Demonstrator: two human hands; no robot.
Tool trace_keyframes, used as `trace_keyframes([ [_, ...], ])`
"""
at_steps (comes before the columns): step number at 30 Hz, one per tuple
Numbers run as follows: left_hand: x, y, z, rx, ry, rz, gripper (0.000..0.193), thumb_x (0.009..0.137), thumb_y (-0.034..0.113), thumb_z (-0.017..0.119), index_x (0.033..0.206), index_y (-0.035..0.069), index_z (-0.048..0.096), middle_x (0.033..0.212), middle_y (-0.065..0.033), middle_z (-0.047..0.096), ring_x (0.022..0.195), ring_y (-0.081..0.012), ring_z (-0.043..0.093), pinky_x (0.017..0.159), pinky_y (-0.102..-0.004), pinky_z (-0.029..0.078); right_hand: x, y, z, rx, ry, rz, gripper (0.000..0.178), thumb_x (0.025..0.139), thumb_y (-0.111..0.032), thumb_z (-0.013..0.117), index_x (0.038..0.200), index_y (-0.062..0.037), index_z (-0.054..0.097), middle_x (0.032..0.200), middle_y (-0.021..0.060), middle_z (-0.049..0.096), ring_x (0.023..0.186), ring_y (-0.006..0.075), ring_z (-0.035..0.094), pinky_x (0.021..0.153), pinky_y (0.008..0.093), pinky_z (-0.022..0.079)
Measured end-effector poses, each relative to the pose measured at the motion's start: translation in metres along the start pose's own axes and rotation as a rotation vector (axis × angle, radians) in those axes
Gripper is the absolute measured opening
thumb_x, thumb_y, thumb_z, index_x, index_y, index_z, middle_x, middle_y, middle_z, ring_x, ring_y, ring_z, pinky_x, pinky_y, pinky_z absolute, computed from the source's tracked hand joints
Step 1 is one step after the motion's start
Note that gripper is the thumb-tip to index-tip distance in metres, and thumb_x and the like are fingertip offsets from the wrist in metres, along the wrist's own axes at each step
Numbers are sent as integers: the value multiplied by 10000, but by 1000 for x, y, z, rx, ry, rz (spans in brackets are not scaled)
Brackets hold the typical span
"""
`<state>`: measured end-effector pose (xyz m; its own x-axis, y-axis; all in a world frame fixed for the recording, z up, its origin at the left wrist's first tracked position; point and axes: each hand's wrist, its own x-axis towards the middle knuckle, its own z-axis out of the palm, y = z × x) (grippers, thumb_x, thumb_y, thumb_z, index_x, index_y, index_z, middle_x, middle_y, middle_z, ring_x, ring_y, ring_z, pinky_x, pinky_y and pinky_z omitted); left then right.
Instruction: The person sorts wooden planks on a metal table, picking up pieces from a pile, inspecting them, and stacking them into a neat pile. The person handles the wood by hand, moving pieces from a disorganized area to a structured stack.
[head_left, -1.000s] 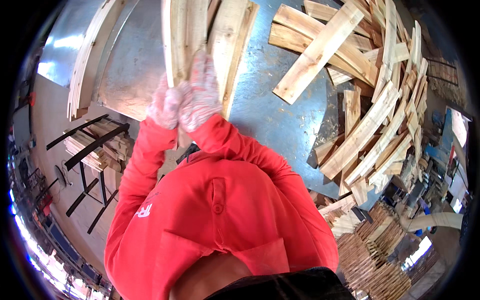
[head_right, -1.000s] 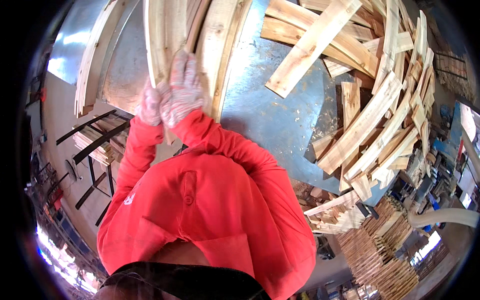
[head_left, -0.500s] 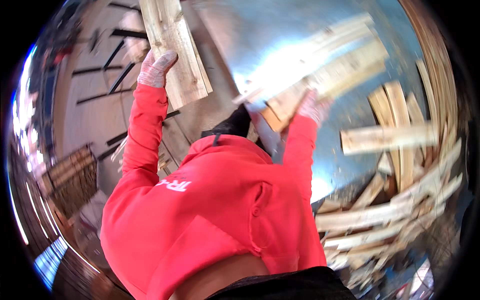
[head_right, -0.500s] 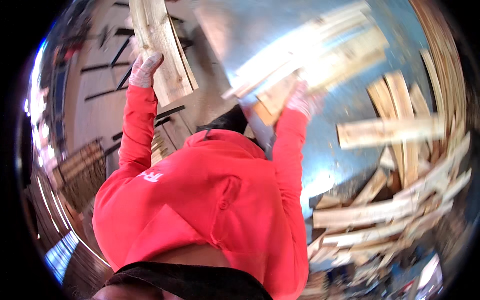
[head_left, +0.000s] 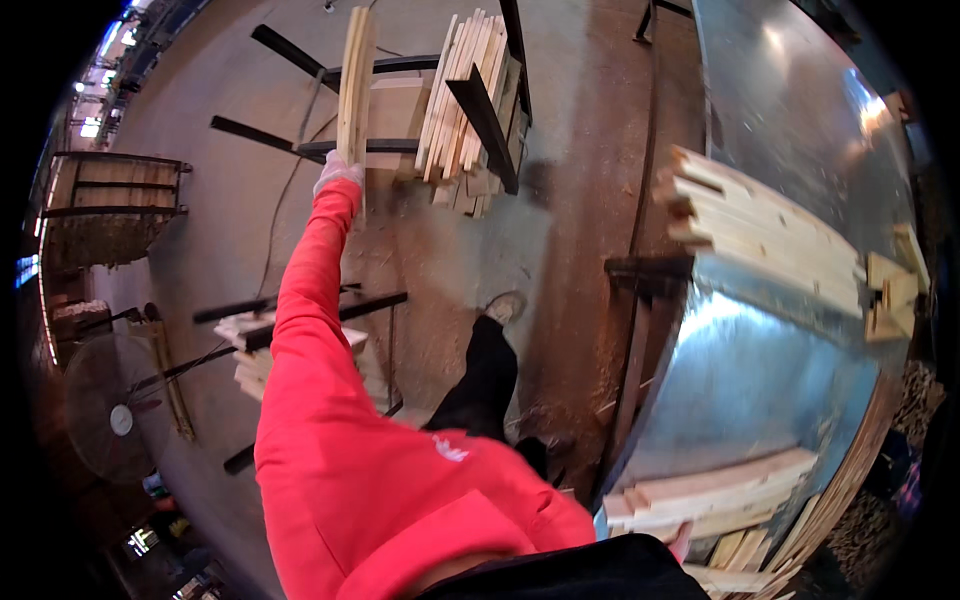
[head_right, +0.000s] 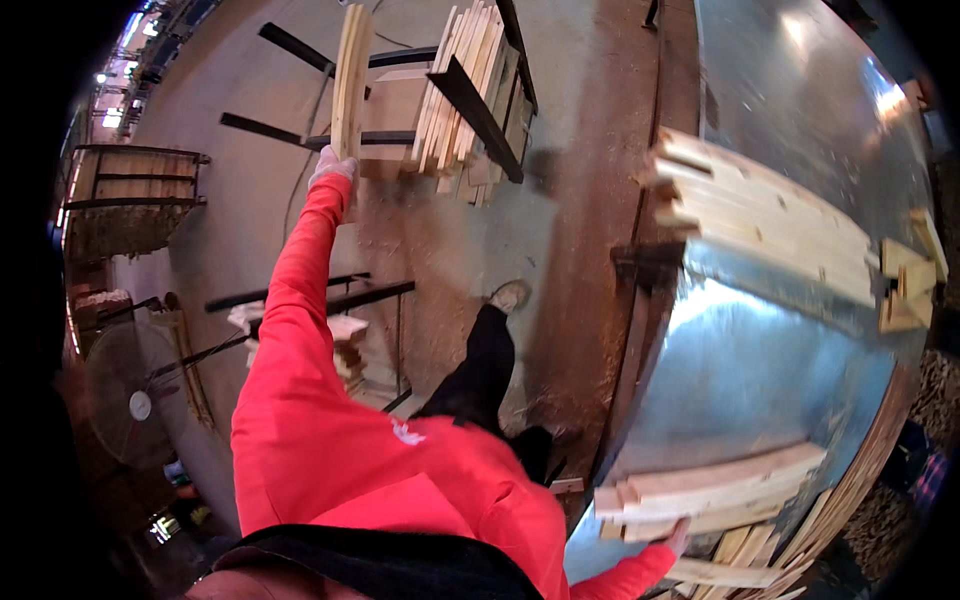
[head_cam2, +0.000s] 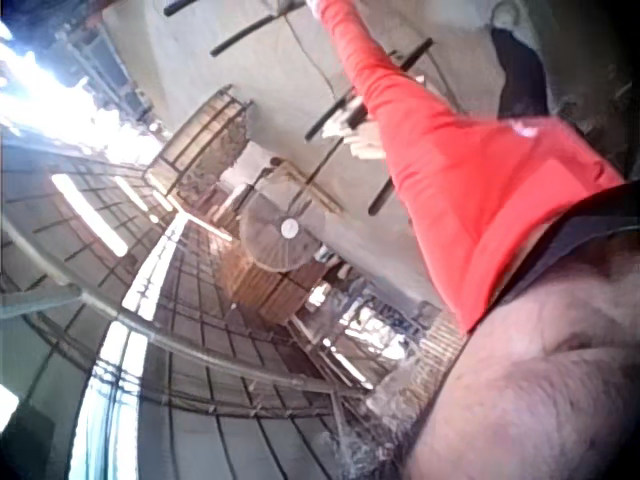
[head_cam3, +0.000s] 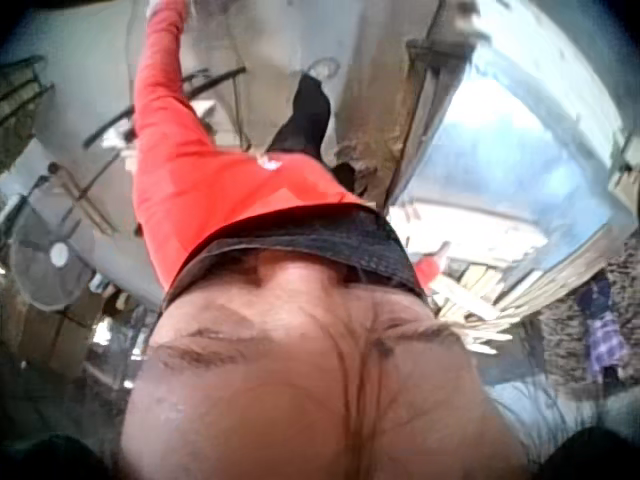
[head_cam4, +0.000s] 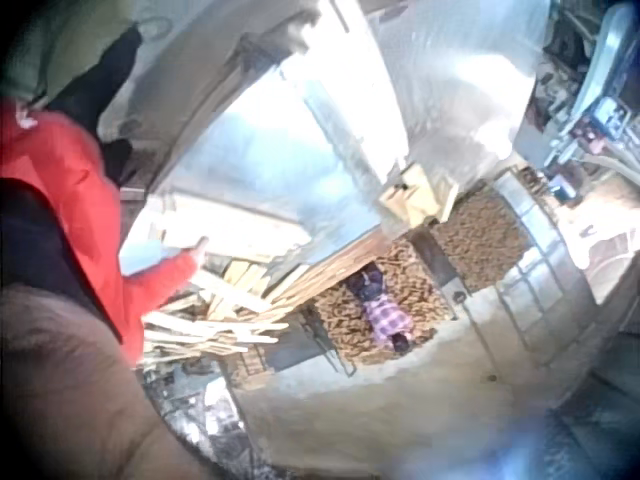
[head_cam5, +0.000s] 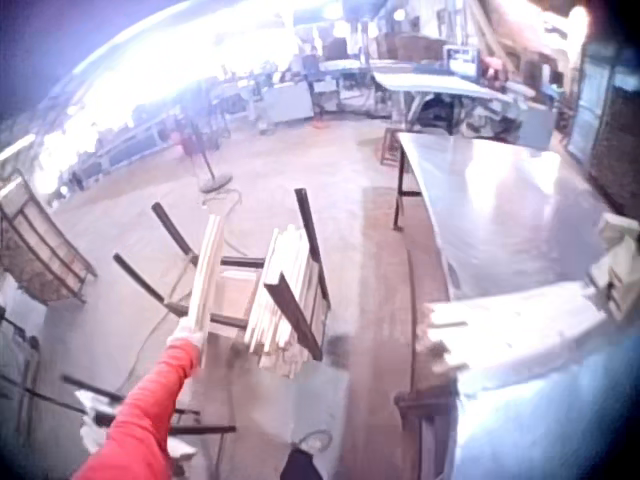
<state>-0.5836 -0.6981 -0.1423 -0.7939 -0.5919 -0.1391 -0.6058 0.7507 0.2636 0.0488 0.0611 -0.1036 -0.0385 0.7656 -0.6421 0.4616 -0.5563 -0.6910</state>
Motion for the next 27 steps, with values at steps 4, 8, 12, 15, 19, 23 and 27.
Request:
trace_keyframes([
  [4,109,37,93,42,-91,36,541,862,440,584,1262,93,470,1139,-252,620,1082,-410,589,913,-481,453,-29,-16,44,-263,189,18,522,874,-302,646,1266,7,493,1136,195,608,1003,262,610,836,412,539],
  [8,143,72,190,69,-66,86,637,881,596,516,1298,117,459,1128,-234,631,1070,-425,588,892,-482,458,-47,-28,69,-454,245,3,424,904,-291,573,1219,-12,533,1118,181,619,1009,278,611,836,424,531],
  [12,149,52,176,-84,-119,293,610,878,510,490,1314,86,449,1211,-220,593,1140,-389,555,960,-453,432,-73,-35,51,-714,219,-101,354,933,-281,500,1173,-31,573,1100,167,631,1014,295,612,837,435,523],
  [15,66,36,167,-407,-191,485,561,883,383,490,1324,40,438,1238,-213,578,1151,-359,550,975,-427,425,-85,-46,67,-1137,223,-202,331,956,-273,445,1138,-45,603,1087,157,640,1019,307,613,838,444,517],
  [19,-184,106,123,-802,-614,869,510,890,214,490,1337,-21,423,1274,-204,557,1166,-320,543,995,-394,417,-73,-23,117,-1138,374,17,404,960,-336,429,1208,-39,548,1215,172,577,1118,276,553,946,385,459],
  [23,-454,221,114,-716,-1110,1138,517,897,127,503,1370,-48,394,1325,-197,524,1212,-286,518,1029,-367,394,-68,-8,121,-214,460,-356,532,903,-456,595,1217,-33,524,1073,198,640,941,327,625,860,407,479],
  [27,-618,299,128,-105,-812,1367,706,892,494,477,1443,76,337,1388,-219,469,1284,-331,467,1060,-396,357,-56,-10,113,-97,-38,-203,951,779,-529,704,1411,-21,210,1284,254,509,1155,354,551,951,380,458],
])
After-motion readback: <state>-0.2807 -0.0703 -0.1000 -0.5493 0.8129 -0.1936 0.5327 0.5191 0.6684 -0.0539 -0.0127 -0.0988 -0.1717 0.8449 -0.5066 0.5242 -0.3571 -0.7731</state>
